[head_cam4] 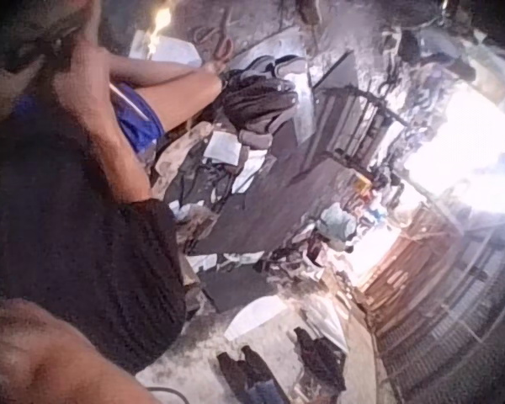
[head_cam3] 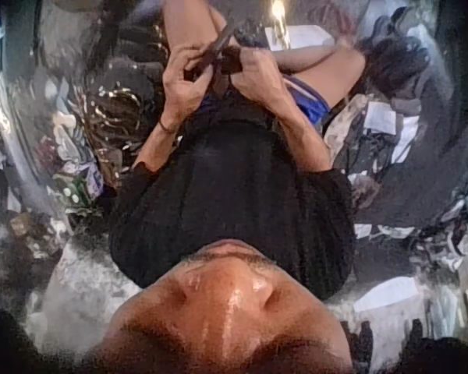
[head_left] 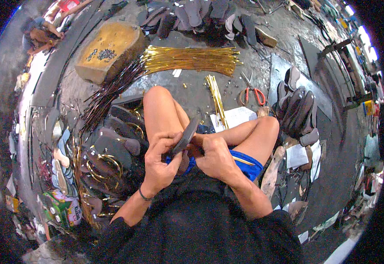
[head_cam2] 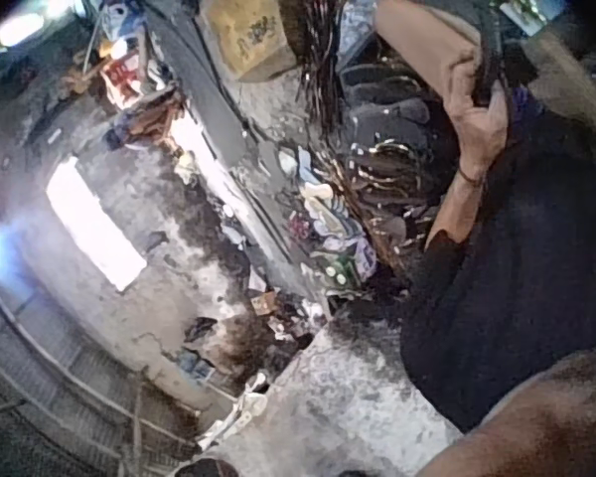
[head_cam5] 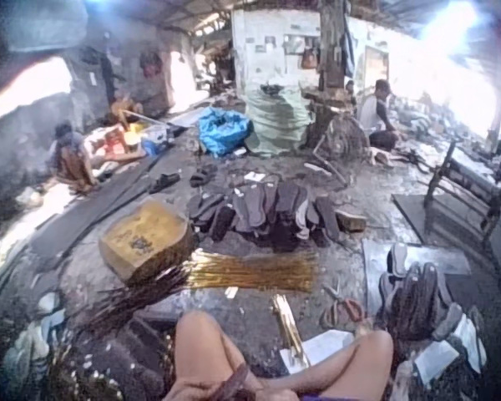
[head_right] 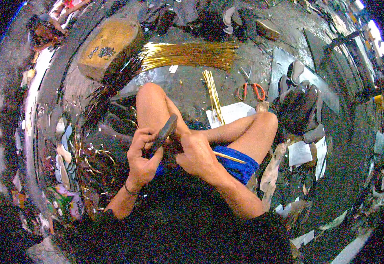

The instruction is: The person sits on the floor and wraps gold-colored strips around dark shoe parts. They repeatedly pick up a shoe part, wrap the strip around it, and use scissors to cut the strip. The process is repeated for multiple shoe parts.

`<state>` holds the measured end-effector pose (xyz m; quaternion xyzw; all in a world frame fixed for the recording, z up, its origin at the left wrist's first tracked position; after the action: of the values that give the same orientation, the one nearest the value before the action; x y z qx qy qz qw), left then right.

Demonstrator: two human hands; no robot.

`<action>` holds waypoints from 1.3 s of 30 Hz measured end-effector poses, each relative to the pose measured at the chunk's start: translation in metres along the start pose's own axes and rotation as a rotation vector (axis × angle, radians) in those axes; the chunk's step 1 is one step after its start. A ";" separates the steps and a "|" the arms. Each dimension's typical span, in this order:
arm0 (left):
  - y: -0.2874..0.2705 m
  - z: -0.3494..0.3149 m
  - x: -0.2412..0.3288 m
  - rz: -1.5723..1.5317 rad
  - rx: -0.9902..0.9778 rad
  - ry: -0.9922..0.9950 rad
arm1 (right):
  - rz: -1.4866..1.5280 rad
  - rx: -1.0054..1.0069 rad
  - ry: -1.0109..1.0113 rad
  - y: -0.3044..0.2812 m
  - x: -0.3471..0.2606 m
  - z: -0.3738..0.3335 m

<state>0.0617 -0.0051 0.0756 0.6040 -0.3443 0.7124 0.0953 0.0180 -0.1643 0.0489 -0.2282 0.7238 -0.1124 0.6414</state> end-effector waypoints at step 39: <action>-0.019 0.005 -0.052 0.308 -0.397 0.064 | -0.670 0.052 -0.013 -0.100 0.050 -0.006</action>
<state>0.0892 0.0205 0.0348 0.4912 -0.5621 0.6557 0.1132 0.0270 -0.2755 0.0516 -0.4376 0.6013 -0.3340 0.5791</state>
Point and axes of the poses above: each hand's wrist, its own z-axis towards the middle knuckle, its own y-axis out of the palm, x = y × z, the point moved 2 cm from there along z, towards the middle knuckle, and after that the axes turned 13 degrees about -x, right-handed, at the moved point
